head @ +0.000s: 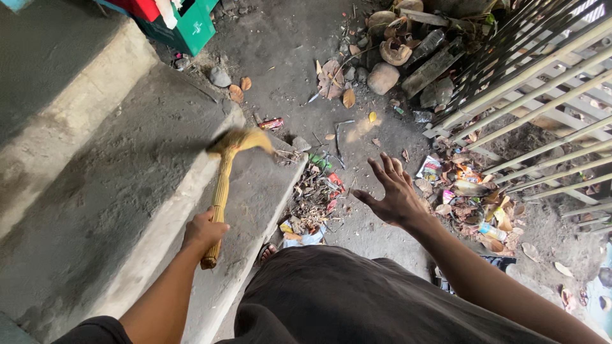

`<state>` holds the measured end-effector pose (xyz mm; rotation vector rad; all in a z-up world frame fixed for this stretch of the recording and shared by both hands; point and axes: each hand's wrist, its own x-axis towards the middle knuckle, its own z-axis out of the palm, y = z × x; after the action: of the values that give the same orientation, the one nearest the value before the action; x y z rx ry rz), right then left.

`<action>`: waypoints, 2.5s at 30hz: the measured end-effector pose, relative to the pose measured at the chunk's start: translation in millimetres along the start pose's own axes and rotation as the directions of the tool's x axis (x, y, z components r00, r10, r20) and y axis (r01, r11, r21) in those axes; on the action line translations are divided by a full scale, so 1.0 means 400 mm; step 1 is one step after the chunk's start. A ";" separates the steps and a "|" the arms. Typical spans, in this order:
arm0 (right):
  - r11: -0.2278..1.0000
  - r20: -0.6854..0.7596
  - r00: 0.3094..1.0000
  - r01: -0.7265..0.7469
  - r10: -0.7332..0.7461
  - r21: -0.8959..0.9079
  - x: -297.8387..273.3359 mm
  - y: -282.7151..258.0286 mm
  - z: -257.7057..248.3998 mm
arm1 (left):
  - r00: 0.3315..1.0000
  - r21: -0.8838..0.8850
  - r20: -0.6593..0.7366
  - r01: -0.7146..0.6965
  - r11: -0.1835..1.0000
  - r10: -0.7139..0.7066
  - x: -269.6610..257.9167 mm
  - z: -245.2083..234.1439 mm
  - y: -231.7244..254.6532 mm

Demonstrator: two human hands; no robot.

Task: The person sweeps dirt and debris off the steps and the ground using a handheld broom.

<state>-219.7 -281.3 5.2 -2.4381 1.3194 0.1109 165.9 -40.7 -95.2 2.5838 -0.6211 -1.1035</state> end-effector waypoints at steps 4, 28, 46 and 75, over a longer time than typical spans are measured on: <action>1.000 -0.003 1.000 -0.011 0.011 0.012 0.019 -0.037 0.008 | 0.989 -0.161 0.107 0.120 0.980 -0.104 -0.106 0.023 -0.013; 0.997 0.028 0.996 -0.081 0.081 -0.009 0.068 -0.209 0.005 | 0.879 -0.734 0.341 0.027 0.679 0.333 0.187 0.024 0.171; 0.929 0.139 0.919 0.361 -0.369 0.079 0.485 -0.108 -0.025 | 0.840 -0.952 0.287 0.199 -0.231 -0.460 -0.102 0.043 0.286; 0.852 0.194 0.832 0.520 -0.520 0.054 0.772 0.243 -0.215 | 0.954 -0.716 0.004 0.212 0.665 -0.300 0.129 0.286 0.645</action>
<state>-135.7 -605.0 -15.6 -2.6108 0.5336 0.2084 41.5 -299.2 -102.2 2.0335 0.2100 -0.9920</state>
